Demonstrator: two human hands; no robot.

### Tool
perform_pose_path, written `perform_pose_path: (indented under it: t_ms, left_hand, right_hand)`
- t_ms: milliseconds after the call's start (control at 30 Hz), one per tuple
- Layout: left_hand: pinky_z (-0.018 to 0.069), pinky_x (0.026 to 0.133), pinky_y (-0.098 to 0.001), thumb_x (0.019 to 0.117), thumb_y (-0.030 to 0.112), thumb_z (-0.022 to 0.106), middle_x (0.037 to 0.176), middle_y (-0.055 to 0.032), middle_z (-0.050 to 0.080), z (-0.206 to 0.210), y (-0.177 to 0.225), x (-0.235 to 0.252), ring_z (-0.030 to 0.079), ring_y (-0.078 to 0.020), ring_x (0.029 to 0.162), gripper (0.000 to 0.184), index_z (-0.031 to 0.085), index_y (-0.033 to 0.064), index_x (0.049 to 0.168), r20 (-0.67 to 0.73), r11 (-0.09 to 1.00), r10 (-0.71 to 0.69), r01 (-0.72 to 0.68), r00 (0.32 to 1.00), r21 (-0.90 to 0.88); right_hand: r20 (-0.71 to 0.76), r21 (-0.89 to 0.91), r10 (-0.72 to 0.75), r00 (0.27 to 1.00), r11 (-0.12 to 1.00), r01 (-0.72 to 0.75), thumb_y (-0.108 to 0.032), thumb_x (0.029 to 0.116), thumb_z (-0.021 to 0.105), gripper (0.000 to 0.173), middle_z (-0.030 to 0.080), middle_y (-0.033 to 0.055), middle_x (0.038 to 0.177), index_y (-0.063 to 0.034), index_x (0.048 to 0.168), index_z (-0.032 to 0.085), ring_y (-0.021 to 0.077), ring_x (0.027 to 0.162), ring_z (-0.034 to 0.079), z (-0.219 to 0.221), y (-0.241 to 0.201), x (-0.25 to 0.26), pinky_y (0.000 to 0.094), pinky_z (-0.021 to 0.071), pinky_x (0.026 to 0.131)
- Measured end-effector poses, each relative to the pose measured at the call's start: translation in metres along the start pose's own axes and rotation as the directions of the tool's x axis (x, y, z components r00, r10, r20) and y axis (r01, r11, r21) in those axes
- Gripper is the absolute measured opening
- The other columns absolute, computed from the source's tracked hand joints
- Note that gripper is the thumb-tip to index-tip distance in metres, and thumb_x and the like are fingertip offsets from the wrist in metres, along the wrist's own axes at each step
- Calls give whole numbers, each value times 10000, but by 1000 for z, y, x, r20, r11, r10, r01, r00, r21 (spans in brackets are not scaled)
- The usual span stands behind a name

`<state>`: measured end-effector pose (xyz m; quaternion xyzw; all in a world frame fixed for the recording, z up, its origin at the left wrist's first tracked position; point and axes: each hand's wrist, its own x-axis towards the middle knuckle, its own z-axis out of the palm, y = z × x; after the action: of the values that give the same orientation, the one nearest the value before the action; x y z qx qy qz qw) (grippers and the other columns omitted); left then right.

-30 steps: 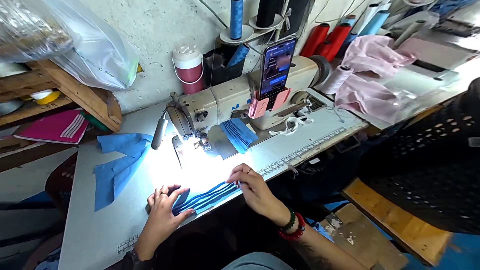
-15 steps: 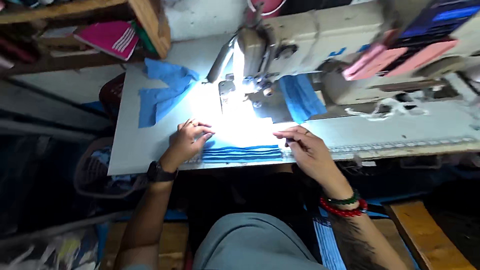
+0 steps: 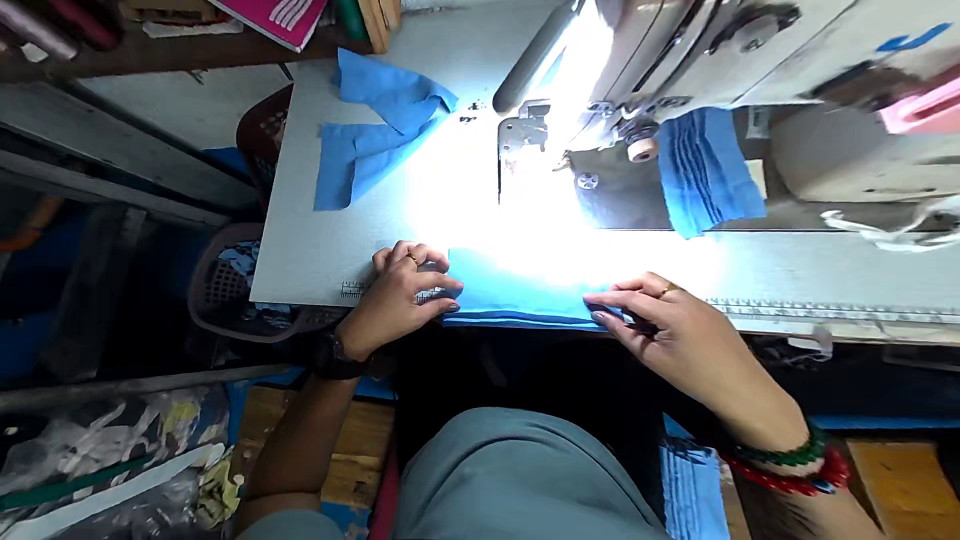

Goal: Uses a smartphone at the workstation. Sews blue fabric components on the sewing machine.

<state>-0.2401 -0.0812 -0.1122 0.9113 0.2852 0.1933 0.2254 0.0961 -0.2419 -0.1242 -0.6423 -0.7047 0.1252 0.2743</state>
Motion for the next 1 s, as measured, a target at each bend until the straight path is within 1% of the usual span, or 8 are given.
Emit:
perform_pose_path:
  t_ms: [133,267,400,467,633,733,833,1000]
  left_hand:
    - [277,1060,-523,904,465,725,1201,53,657,1,6,-9,489,-180,1258,219,809,315,1040,18,999,-11,10,1000,39]
    - [275,1075,-529,922,424,717,1262,36,649,6,9,-13,478,-183,1298,198,805,316,1063,-11,999,-31,31,999,37]
    - [270,1063,-547,941,345,693,1264,0,659,6,15,-10,476,-222,1308,169,818,314,1051,-16,999,-8,9,1000,49]
    - [261,1063,-555,949,389,682,1282,-9,653,6,16,-9,470,-231,1315,194,812,320,1074,-9,997,-2,2,1000,73]
    - [255,1060,-555,931,434,699,1291,-17,654,9,14,-9,461,-239,1328,215,814,315,1069,-40,997,9,-6,999,74]
    - [250,1069,-549,922,434,718,1305,-14,657,11,15,-12,455,-228,1350,218,814,306,1070,-65,998,7,-3,998,68]
    - [239,1092,-549,916,432,730,1309,-9,660,15,15,-15,450,-216,1370,218,817,285,1052,-97,998,-8,14,995,64]
    - [237,1100,-561,922,409,730,1311,-5,668,15,18,-15,456,-222,1377,208,817,282,1061,-103,997,-11,19,995,74]
  right_hand:
    - [2,-4,3,1000,1000,-3,-380,996,587,277,714,47,1046,-215,1054,803,219,879,680,0,-5,-9,438,553,708]
    - [-54,-77,14,998,997,-18,-342,1013,572,308,702,101,974,-196,1186,782,292,867,677,5,-4,-17,469,538,692]
    - [-88,-102,53,995,993,-62,-323,1016,590,309,701,133,1113,-165,1210,773,320,961,678,2,0,-21,493,551,753]
    - [-117,-63,62,991,996,-70,-252,1023,570,295,708,119,1165,-132,1209,765,281,985,689,-2,4,-24,463,567,803]
    - [-175,51,52,983,998,-43,-246,1011,631,218,728,74,1151,-130,1101,793,203,1009,684,-1,9,-34,399,563,858]
    - [-179,-23,4,984,1000,-8,-298,1000,661,211,726,71,1138,-170,1091,802,241,1005,673,8,7,-37,416,553,812]
    - [-211,-96,-38,977,995,18,-285,1001,663,212,720,82,1154,-193,1139,796,276,1009,665,14,8,-34,428,542,795]
    - [-154,-59,-14,988,998,5,-295,987,664,237,698,67,1197,-191,1152,798,259,1047,645,4,10,-27,426,540,822]
